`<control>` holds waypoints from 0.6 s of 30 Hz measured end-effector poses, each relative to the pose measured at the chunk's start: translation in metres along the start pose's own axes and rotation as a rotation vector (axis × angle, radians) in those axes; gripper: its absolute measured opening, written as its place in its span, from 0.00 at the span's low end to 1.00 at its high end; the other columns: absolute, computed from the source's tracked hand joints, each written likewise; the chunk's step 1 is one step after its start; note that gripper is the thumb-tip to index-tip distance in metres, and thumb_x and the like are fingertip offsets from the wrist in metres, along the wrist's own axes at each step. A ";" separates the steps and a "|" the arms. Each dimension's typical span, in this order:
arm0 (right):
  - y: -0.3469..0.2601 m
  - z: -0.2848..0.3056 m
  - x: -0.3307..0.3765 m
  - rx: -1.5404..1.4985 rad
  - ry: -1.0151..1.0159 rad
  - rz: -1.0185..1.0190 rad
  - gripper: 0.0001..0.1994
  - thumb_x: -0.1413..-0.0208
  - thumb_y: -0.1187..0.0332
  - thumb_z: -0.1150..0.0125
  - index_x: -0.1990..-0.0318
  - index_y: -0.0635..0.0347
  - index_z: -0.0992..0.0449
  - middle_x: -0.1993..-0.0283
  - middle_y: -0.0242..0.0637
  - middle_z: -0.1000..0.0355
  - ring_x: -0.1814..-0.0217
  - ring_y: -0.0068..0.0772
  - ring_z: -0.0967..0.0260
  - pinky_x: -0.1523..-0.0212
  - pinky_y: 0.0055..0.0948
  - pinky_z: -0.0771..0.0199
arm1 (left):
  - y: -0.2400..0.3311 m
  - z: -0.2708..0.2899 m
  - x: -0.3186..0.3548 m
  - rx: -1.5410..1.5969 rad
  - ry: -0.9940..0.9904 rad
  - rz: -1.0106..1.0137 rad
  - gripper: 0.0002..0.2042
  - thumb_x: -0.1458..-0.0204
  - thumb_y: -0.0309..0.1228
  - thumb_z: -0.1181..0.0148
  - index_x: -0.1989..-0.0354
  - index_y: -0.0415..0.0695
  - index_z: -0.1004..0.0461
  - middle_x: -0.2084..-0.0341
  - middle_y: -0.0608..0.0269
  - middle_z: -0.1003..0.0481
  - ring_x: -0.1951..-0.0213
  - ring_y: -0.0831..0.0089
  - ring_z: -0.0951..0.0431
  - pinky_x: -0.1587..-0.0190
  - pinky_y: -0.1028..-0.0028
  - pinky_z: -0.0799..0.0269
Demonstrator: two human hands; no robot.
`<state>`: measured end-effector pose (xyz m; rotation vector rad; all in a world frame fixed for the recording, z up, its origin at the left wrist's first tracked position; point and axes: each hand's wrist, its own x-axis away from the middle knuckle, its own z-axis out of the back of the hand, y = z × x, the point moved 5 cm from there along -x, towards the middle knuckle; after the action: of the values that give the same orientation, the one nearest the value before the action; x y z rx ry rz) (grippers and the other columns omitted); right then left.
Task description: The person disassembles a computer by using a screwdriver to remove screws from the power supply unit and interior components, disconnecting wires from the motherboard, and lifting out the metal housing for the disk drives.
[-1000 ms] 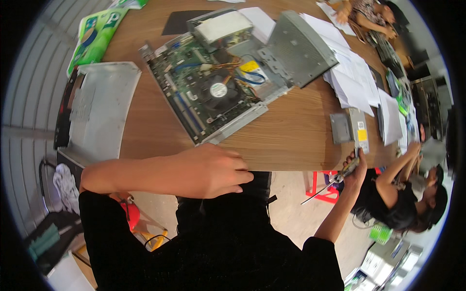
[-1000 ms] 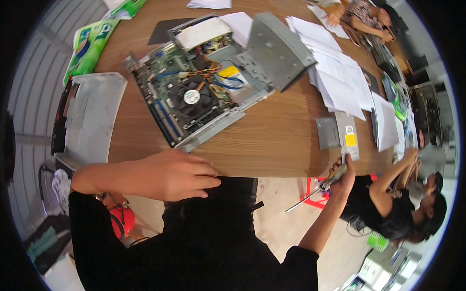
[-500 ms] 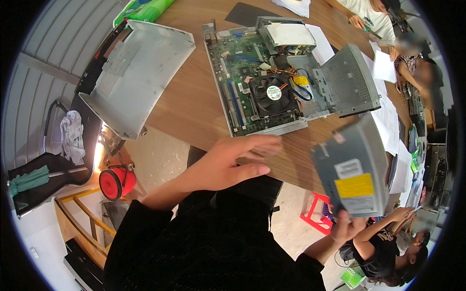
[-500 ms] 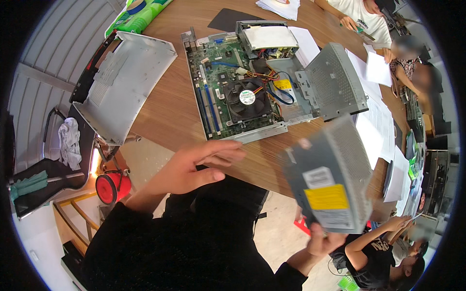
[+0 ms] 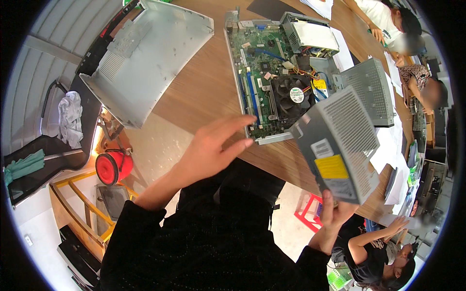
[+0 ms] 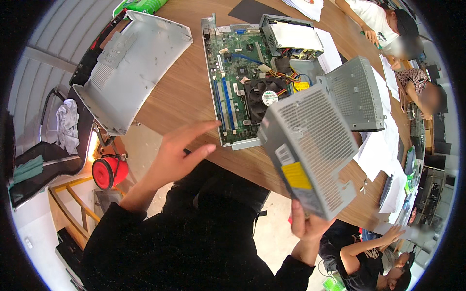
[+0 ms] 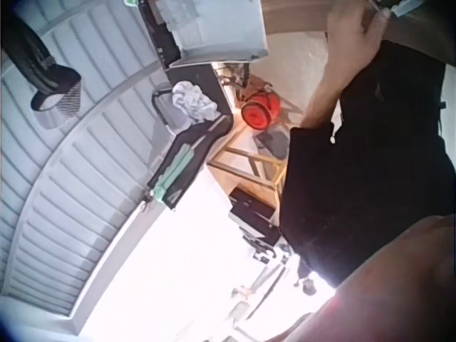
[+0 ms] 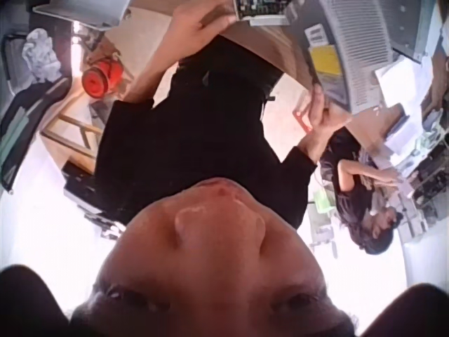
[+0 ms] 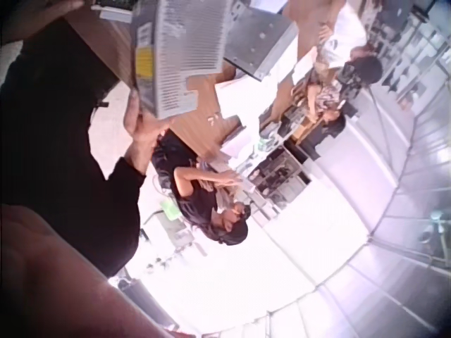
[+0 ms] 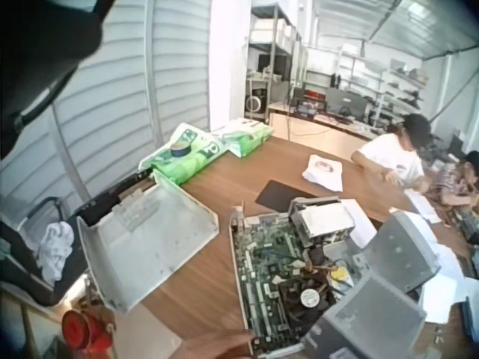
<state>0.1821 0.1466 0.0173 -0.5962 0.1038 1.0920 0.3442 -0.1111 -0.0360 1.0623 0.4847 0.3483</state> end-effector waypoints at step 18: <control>0.030 0.026 -0.150 -0.178 -0.087 -0.259 0.13 0.39 0.66 0.43 0.66 0.71 0.23 0.77 0.28 0.31 0.73 0.17 0.44 0.72 0.24 0.44 | -0.020 -0.035 0.006 -0.054 0.187 -0.153 0.07 0.51 0.25 0.33 0.65 0.36 0.21 0.72 0.56 0.27 0.71 0.62 0.23 0.69 0.67 0.27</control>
<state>0.0802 0.0489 0.0813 -0.6995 -0.1450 0.8786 0.3308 -0.0909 -0.0692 0.9388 0.7158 0.3244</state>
